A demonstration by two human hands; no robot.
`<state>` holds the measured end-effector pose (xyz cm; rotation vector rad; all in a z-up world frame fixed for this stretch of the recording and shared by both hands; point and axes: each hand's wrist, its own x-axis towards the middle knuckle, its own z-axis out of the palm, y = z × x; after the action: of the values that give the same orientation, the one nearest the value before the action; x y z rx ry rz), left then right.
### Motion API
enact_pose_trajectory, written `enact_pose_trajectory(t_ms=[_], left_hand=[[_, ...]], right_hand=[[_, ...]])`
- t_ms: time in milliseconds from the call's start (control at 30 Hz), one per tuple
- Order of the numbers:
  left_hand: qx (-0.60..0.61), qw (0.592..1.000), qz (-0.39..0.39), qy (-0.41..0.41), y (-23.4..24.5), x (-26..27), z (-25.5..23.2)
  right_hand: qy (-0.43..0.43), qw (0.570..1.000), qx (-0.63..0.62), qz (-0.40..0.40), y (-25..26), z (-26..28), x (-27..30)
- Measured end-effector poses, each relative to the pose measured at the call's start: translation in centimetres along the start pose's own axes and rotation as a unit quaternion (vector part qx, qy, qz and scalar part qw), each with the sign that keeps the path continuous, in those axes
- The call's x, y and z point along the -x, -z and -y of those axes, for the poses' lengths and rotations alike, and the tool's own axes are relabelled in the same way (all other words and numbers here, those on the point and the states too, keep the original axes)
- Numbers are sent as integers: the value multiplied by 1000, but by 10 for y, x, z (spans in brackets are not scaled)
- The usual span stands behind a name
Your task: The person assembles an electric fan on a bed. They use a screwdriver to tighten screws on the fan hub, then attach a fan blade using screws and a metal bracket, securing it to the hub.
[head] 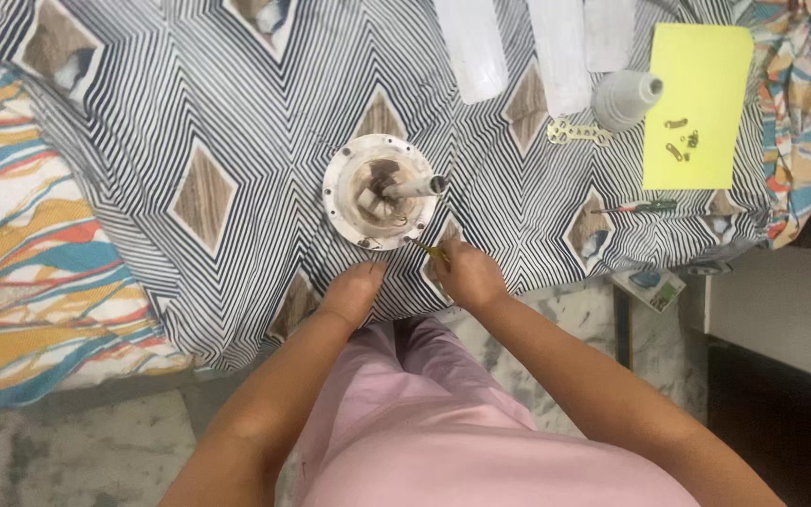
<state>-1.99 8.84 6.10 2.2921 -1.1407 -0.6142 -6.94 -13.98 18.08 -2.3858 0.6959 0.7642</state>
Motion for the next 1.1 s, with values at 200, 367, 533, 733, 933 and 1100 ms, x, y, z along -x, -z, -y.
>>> enact_pose_trajectory(t_ms=[200,367,533,733,933,1100], left_hand=[[17,1000,-11,-6,9,-2,1],[-20,1000,3,-4,21,-6,3],[-81,996,12,-42,23,-10,7],[-168,980,63,-84,16,-25,12],[-210,966,132,-79,21,-31,8],[-247,944,206,-78,29,-35,4]], right_hand=[[64,995,53,-60,-11,1,-8],[95,987,79,-101,-17,3,-15],[83,988,96,-90,-20,10,-18],[89,985,91,-117,-25,12,-17],[63,990,93,-87,-24,17,-12],[51,992,100,-64,-13,29,-9]])
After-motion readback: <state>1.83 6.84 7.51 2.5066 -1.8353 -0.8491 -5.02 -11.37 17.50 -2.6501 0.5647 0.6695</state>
